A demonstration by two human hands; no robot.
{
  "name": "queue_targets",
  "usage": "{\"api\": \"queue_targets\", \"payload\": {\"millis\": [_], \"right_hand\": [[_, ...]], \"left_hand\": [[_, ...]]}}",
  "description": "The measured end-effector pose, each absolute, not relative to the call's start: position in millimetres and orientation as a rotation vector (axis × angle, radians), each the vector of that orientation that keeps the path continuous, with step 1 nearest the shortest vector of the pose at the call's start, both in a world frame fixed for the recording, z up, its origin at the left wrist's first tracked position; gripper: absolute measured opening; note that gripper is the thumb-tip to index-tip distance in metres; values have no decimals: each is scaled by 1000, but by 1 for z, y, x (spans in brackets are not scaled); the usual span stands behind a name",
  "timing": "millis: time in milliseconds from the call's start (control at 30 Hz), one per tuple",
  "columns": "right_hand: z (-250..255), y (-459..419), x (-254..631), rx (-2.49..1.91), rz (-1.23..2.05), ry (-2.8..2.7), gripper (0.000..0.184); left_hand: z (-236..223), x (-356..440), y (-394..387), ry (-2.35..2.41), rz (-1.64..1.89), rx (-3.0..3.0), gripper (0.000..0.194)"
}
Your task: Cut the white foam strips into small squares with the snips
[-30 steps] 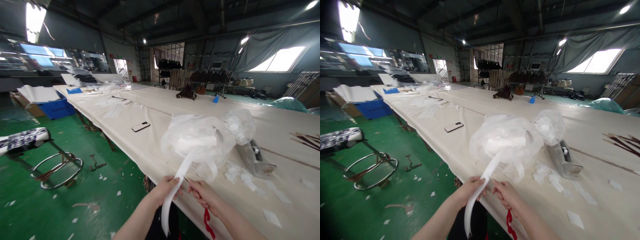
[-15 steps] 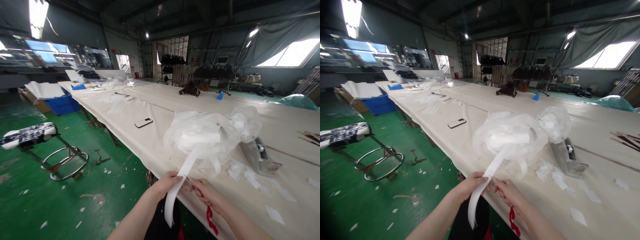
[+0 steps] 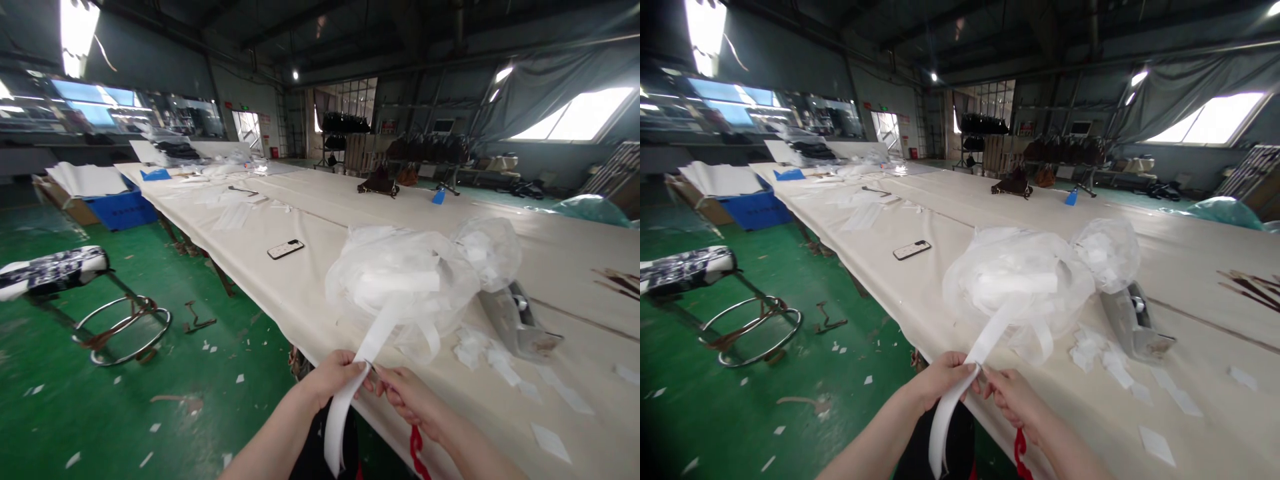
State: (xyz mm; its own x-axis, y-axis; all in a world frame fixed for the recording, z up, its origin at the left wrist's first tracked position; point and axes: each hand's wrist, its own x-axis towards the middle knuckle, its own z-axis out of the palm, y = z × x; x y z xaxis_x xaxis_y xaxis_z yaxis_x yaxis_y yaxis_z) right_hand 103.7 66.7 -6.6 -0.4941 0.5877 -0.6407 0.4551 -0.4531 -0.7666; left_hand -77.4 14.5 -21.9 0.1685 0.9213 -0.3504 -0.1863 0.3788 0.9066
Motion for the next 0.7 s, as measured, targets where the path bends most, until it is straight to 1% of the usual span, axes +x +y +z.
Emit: {"api": "queue_targets", "payload": {"millis": [200,300,500,700], "right_hand": [[-14,69,102,-1533,2065,-1556,56],[-21,68,103,-1550,2074,-1525,58],[-25,65,102,-1521,2107,-1511,57],[-21,66,96,-1531,2024,-1478,52]], "left_hand": [[-29,-75,14,1029,990,766,50],[-35,-75,14,1089,1000,769,50],[-45,-76,15,1157,954,846,58],[-28,-78,18,1245,932,954,57]]}}
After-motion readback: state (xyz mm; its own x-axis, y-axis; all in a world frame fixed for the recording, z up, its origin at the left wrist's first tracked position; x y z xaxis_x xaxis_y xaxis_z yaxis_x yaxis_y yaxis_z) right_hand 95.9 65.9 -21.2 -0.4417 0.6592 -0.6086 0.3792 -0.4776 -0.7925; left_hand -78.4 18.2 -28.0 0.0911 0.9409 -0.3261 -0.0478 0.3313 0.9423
